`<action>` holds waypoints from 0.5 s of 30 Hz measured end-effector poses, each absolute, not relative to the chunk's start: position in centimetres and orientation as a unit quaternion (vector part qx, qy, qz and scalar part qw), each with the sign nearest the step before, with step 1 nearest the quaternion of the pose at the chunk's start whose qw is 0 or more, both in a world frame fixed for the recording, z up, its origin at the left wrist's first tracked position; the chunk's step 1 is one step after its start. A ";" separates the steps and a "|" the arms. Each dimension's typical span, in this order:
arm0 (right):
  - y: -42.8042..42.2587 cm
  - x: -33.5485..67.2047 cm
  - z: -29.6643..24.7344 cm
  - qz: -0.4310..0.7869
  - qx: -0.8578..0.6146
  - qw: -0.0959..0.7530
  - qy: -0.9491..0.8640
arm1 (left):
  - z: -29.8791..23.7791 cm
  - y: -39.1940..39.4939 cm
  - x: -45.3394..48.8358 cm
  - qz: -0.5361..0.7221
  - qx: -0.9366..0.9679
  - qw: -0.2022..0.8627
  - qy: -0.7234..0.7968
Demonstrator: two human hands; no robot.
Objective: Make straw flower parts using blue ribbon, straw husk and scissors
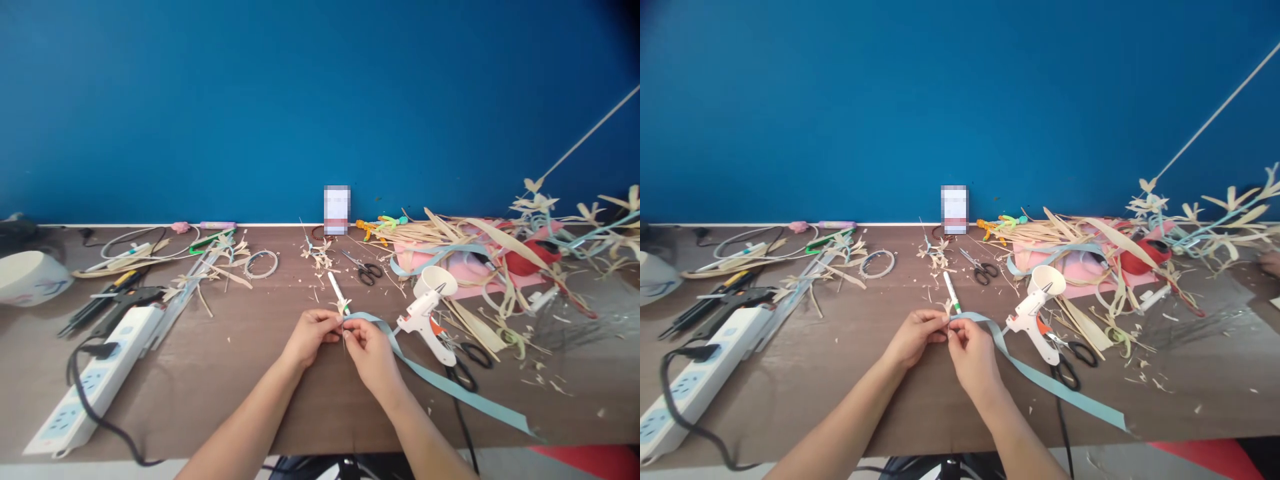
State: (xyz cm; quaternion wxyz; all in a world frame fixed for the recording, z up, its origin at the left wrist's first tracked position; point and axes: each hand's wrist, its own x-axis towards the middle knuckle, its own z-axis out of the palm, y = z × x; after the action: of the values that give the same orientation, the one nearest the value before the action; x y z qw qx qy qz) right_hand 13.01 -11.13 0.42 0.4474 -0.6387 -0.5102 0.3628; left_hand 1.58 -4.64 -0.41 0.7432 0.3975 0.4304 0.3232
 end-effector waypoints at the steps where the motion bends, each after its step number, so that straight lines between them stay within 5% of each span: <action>1: -11.0 13.0 0.3 0.375 -0.634 0.453 -0.502 | -0.4 -4.7 1.6 0.323 0.399 0.742 0.431; 15: -11.2 13.0 0.3 0.452 -0.613 0.428 -0.487 | -0.7 -4.9 1.7 0.345 0.404 0.736 0.419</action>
State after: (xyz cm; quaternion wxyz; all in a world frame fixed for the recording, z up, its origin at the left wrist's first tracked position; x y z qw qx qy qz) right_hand 13.04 -11.21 0.25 0.4280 -0.6125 -0.4871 0.4520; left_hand 1.69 -4.85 -0.72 0.7362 0.4040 0.4190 0.3453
